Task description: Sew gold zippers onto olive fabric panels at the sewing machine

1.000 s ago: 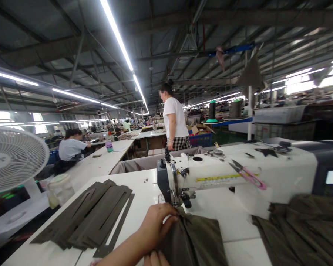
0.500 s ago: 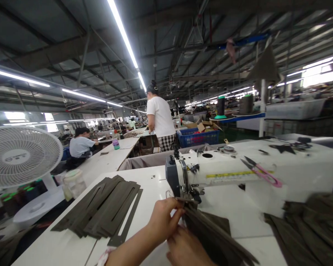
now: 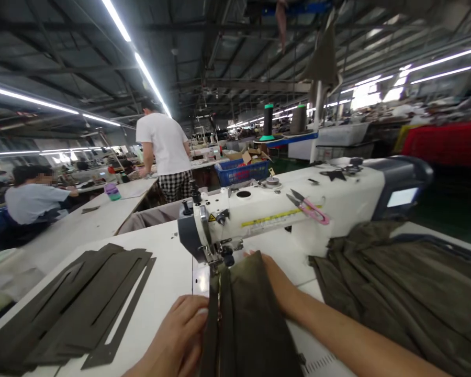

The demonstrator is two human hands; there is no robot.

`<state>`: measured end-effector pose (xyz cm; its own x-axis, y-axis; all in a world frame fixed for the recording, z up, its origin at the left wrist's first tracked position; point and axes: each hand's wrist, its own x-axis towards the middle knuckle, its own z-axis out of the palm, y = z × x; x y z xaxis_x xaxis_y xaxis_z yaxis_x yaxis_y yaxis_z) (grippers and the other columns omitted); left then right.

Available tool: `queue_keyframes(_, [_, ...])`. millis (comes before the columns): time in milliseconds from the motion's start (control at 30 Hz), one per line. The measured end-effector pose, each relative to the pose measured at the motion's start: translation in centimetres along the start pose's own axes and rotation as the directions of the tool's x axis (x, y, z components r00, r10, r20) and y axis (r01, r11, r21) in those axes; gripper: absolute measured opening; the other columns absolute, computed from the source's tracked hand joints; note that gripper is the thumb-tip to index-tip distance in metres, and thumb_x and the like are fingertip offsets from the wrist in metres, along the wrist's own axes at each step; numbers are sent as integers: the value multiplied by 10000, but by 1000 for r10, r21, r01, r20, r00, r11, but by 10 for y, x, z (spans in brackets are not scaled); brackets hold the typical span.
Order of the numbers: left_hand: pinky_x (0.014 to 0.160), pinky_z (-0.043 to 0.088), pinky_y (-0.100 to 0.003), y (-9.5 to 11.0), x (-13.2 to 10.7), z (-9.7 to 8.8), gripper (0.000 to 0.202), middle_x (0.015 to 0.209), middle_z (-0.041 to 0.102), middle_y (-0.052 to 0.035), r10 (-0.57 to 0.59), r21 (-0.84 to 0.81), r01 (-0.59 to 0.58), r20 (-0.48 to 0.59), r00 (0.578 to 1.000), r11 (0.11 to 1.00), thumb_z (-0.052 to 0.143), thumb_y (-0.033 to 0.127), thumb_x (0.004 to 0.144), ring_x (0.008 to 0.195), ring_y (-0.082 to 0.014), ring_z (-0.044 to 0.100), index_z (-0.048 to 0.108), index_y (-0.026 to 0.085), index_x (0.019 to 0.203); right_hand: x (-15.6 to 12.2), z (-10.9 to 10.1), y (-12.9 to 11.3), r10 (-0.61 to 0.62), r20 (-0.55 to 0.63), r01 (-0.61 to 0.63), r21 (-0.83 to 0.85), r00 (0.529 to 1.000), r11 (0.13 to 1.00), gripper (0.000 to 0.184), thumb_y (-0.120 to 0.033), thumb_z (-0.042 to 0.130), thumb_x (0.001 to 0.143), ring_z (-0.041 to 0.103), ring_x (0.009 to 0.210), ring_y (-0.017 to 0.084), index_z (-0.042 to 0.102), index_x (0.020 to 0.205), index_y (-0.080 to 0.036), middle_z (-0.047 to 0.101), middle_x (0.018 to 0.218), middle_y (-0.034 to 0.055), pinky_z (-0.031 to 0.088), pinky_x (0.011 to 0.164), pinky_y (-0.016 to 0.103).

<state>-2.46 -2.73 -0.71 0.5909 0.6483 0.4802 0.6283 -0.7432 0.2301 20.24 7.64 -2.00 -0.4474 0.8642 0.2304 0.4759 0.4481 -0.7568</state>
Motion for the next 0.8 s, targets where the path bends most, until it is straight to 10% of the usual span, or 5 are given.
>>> queue_keyframes(267, [1042, 217, -580, 3, 27, -2, 387, 1092, 605, -92, -160, 115, 150, 84, 983, 982, 494, 120, 669, 1125, -292, 480, 589, 187, 1038, 0, -24, 6, 41, -7, -39, 190, 999, 981, 381, -466, 420, 808, 540, 912, 247, 627, 833, -147, 631, 919, 100, 403, 856, 369])
queue_keyframes(433, [1058, 179, -578, 0, 22, 0, 452, 1138, 587, -96, -177, 142, 164, 86, 981, 976, 504, 118, 656, 1146, -300, 461, 558, 184, 1100, 12, -35, 15, 212, 79, -226, 297, 974, 928, 504, -532, 333, 827, 540, 571, 170, 616, 813, -115, 570, 624, 47, 424, 517, 274])
queue_keyframes(633, [1060, 163, -570, -5, 21, 4, 447, 1147, 590, -84, -188, 167, 172, 85, 978, 971, 490, 111, 654, 1148, -296, 461, 549, 189, 1091, 16, -33, 20, 226, 116, -251, 293, 967, 923, 396, -254, 433, 762, 541, 532, 138, 583, 1104, -121, 610, 648, 17, 410, 504, 234])
queue_keyframes(800, [1036, 210, -576, -1, 25, 2, 454, 1094, 621, -59, -207, 161, 195, 64, 976, 968, 511, 123, 612, 1085, -303, 505, 590, 207, 1051, 19, -34, 21, 162, 67, -170, 151, 985, 974, 287, -114, 439, 663, 591, 686, 172, 638, 869, -132, 649, 732, 28, 435, 627, 253])
